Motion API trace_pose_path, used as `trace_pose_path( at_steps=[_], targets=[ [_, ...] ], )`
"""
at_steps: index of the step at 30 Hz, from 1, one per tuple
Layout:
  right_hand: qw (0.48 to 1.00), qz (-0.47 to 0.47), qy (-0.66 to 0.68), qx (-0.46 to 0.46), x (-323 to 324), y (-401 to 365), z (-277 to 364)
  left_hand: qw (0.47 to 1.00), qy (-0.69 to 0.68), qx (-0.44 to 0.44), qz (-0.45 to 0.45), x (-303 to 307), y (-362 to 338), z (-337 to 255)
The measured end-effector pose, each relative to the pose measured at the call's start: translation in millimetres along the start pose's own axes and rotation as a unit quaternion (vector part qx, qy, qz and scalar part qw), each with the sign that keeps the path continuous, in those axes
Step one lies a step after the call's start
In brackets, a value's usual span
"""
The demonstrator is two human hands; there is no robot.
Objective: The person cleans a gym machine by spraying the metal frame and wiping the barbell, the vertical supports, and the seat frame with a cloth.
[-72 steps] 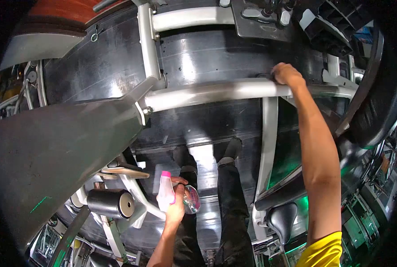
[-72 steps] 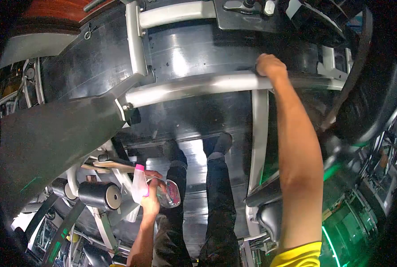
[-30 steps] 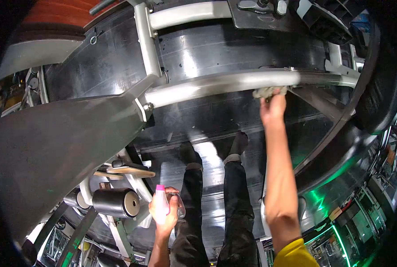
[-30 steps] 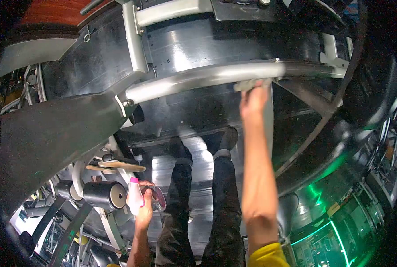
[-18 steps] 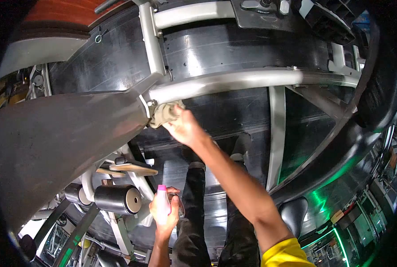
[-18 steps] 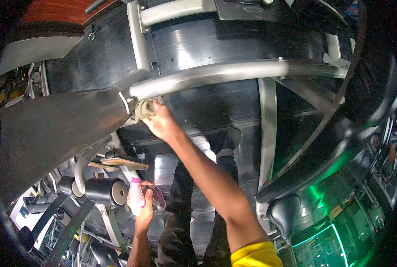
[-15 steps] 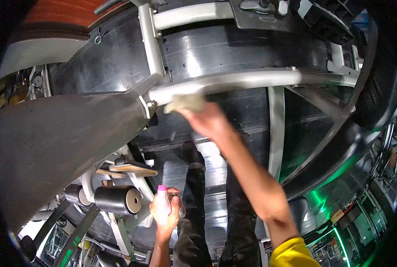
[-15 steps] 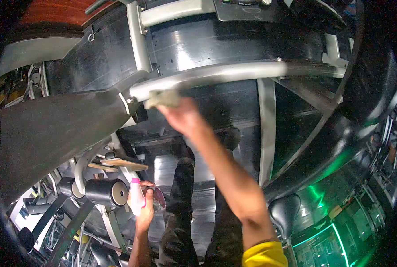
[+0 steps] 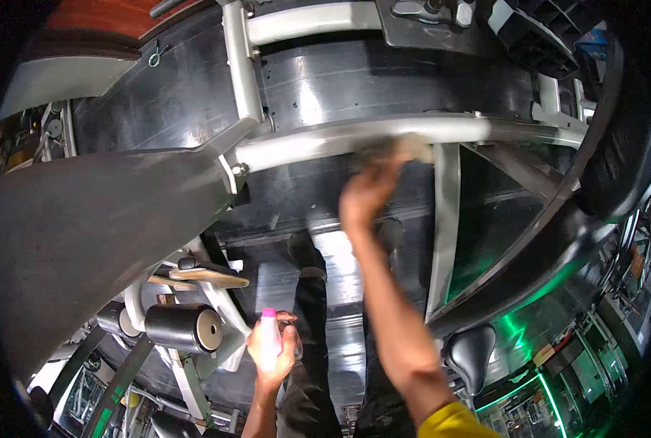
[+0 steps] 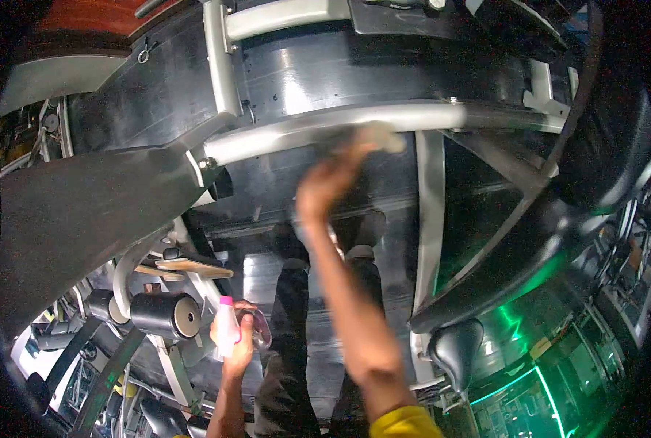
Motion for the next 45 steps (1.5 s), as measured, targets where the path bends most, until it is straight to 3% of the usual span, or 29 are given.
trace_pose_path(
  at_steps=[1, 2, 3, 4, 6, 8, 10, 14, 16, 18, 21, 24, 25, 26, 28, 30, 34, 36, 38, 39, 41, 42, 44, 45],
  targets=[
    [0.997, 0.064, -0.048, -0.018, -17.0, -31.6, 16.6, 1.000, 0.013, -0.008, -0.023, 3.1, -5.1, 8.5],
    [0.988, 0.125, 0.019, -0.085, -34.4, -62.7, 24.6, 0.998, 0.027, -0.018, -0.045, 5.1, -7.0, 12.2],
    [0.984, 0.150, 0.032, -0.085, -46.9, -88.0, 38.2, 0.991, -0.095, 0.072, -0.067, 3.3, -7.6, 7.8],
    [0.960, 0.209, 0.080, -0.166, -60.3, -113.0, 42.5, 0.991, -0.094, 0.071, -0.067, 3.4, -5.9, 1.4],
    [0.916, 0.377, 0.094, -0.105, -69.0, -131.7, 59.7, 0.990, -0.078, 0.070, -0.095, 8.7, -3.1, -4.6],
    [0.815, 0.457, 0.191, -0.300, -62.4, -129.7, 47.0, 0.992, -0.069, 0.070, -0.085, 12.1, -6.7, 5.5],
    [0.862, 0.408, 0.206, -0.218, -46.2, -104.0, 34.9, 0.994, -0.058, 0.062, -0.074, 9.1, -1.9, 2.4],
    [0.967, 0.247, 0.050, 0.048, 28.4, -22.8, 30.5, 0.997, -0.023, 0.061, -0.044, -0.2, 2.8, 13.4],
    [0.983, 0.118, -0.059, 0.131, 60.7, 10.8, 23.4, 0.999, 0.024, 0.039, -0.015, -6.0, 10.9, -1.7],
    [0.971, 0.104, -0.145, 0.161, 70.3, 43.1, 8.3, 0.999, 0.008, 0.042, -0.012, -10.3, 14.6, -12.4],
    [0.939, 0.156, -0.249, 0.180, 38.8, 41.5, -14.6, 1.000, 0.026, 0.011, 0.011, -15.2, 15.0, -13.8],
    [0.947, 0.159, -0.168, 0.225, 6.1, 14.2, -6.0, 1.000, -0.007, 0.007, -0.004, -19.3, 12.0, -5.3],
    [0.939, 0.224, -0.127, 0.227, -4.5, 1.7, 5.0, 1.000, -0.003, 0.008, -0.004, -18.6, 14.9, -10.8],
    [0.926, 0.286, -0.086, 0.229, -13.3, -12.4, 17.2, 1.000, 0.021, -0.019, -0.004, -17.8, 20.0, -20.8],
    [0.868, 0.365, -0.088, 0.325, -35.2, -46.4, 33.1, 0.998, 0.042, -0.047, -0.002, -22.7, 25.3, -28.6],
    [0.847, 0.358, -0.106, 0.378, -46.5, -68.8, 50.2, 0.999, 0.023, -0.023, -0.019, -24.3, 27.3, -23.9],
    [0.809, 0.395, -0.169, 0.402, -35.5, -48.4, 48.5, 0.998, 0.020, -0.002, -0.053, -24.0, 29.0, -22.6],
    [0.811, 0.440, -0.170, 0.345, -25.5, -15.9, 24.9, 0.998, -0.026, 0.028, -0.055, -26.2, 29.0, -24.3],
    [0.786, 0.391, -0.209, 0.431, 12.3, 29.8, 14.4, 0.999, -0.008, 0.006, -0.041, -27.6, 29.4, -26.1],
    [0.799, 0.388, -0.264, 0.375, 29.0, 53.3, 16.0, 0.999, -0.010, 0.007, -0.040, -27.4, 28.9, -22.9],
    [0.913, 0.287, -0.143, 0.253, 67.8, 103.6, 3.8, 0.998, 0.045, -0.035, -0.029, -27.3, 26.8, -17.8],
    [0.855, 0.275, -0.334, 0.287, 79.4, 119.3, 11.5, 0.998, 0.044, -0.034, -0.028, -26.8, 28.7, -21.0],
    [0.878, 0.168, -0.377, 0.243, 100.1, 149.5, -3.1, 0.993, 0.074, -0.092, -0.022, -24.5, 34.8, -35.4],
    [0.878, 0.166, -0.377, 0.242, 96.9, 154.6, -6.8, 0.993, 0.075, -0.094, -0.021, -22.8, 34.9, -33.7]
  ],
)
Point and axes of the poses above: each hand's wrist, its own y-axis towards the middle knuckle, its own x-axis out of the back of the hand, z = x × y, the point moved 4 cm from there along y, towards the middle knuckle, and after that the axes turned 1 degree about -z, right-handed, at the moved point
